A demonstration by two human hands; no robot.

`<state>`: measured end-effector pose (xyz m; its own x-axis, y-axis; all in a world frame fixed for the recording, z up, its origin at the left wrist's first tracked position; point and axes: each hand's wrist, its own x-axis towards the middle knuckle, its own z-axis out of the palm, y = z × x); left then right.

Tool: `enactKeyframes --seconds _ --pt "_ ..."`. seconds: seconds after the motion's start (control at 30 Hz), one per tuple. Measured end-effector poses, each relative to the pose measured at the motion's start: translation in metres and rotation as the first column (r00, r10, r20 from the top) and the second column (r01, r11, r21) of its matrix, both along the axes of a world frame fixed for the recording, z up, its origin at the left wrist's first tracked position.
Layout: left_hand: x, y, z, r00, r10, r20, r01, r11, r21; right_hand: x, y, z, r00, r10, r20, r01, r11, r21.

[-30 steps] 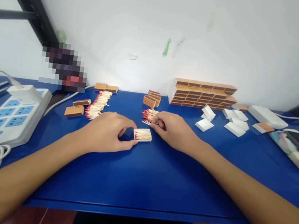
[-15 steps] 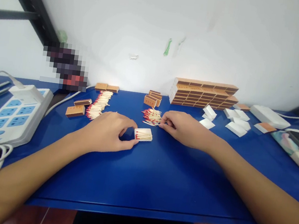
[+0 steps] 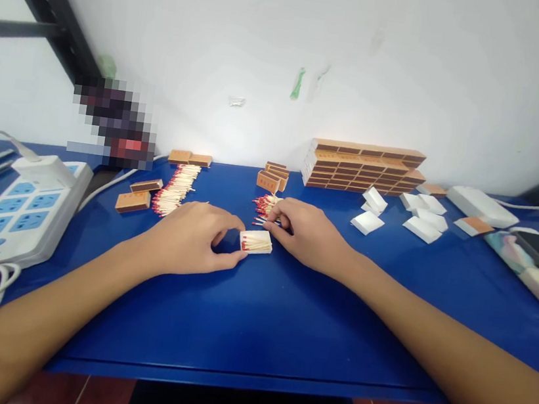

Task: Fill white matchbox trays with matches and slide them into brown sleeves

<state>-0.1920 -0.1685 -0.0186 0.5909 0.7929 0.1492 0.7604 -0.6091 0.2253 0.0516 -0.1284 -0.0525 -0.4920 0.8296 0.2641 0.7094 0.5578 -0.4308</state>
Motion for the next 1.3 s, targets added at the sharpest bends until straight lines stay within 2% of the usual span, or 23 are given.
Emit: enactKeyframes --seconds 0.27,0.37,0.5,0.63,0.7,0.77,0.87,1.0,1.3 --pt "-0.002 0.0 0.001 1.0 0.004 -0.001 -0.004 1.0 0.0 0.0 0.001 0.004 0.999 0.025 0.021 -0.024 0.999 -0.036" --pt "-0.001 0.0 0.001 1.0 0.011 -0.004 -0.011 1.0 0.011 0.003 -0.002 0.009 0.999 0.032 -0.018 -0.033 0.998 -0.044" --pt "-0.001 0.0 0.001 1.0 0.01 -0.002 -0.01 1.0 0.028 0.001 -0.015 0.02 0.988 0.1 -0.119 -0.105 0.994 -0.033" --pt "-0.001 0.001 0.0 1.0 0.007 -0.001 -0.007 1.0 0.03 -0.002 -0.022 0.024 0.984 0.176 -0.038 -0.179 0.98 -0.083" --pt "-0.001 0.001 -0.001 1.0 0.005 0.0 -0.005 1.0 0.031 0.001 -0.018 0.024 0.991 0.129 -0.032 -0.13 0.99 -0.059" --pt "-0.001 0.001 0.0 1.0 0.006 -0.005 -0.006 1.0 0.025 0.007 -0.011 0.022 1.0 0.02 -0.019 -0.021 1.0 -0.017" --pt "-0.001 0.001 0.0 1.0 0.01 -0.009 -0.009 1.0 0.012 0.014 0.0 0.018 0.994 -0.09 0.063 0.09 0.996 0.008" --pt "-0.002 0.0 0.001 1.0 0.013 -0.006 -0.013 1.0 0.013 0.014 0.003 0.013 0.99 -0.079 0.113 0.08 0.997 -0.007" --pt "-0.001 0.0 0.001 1.0 0.019 0.001 -0.019 1.0 0.015 0.017 0.005 0.01 0.997 0.015 0.078 -0.013 0.999 -0.031"
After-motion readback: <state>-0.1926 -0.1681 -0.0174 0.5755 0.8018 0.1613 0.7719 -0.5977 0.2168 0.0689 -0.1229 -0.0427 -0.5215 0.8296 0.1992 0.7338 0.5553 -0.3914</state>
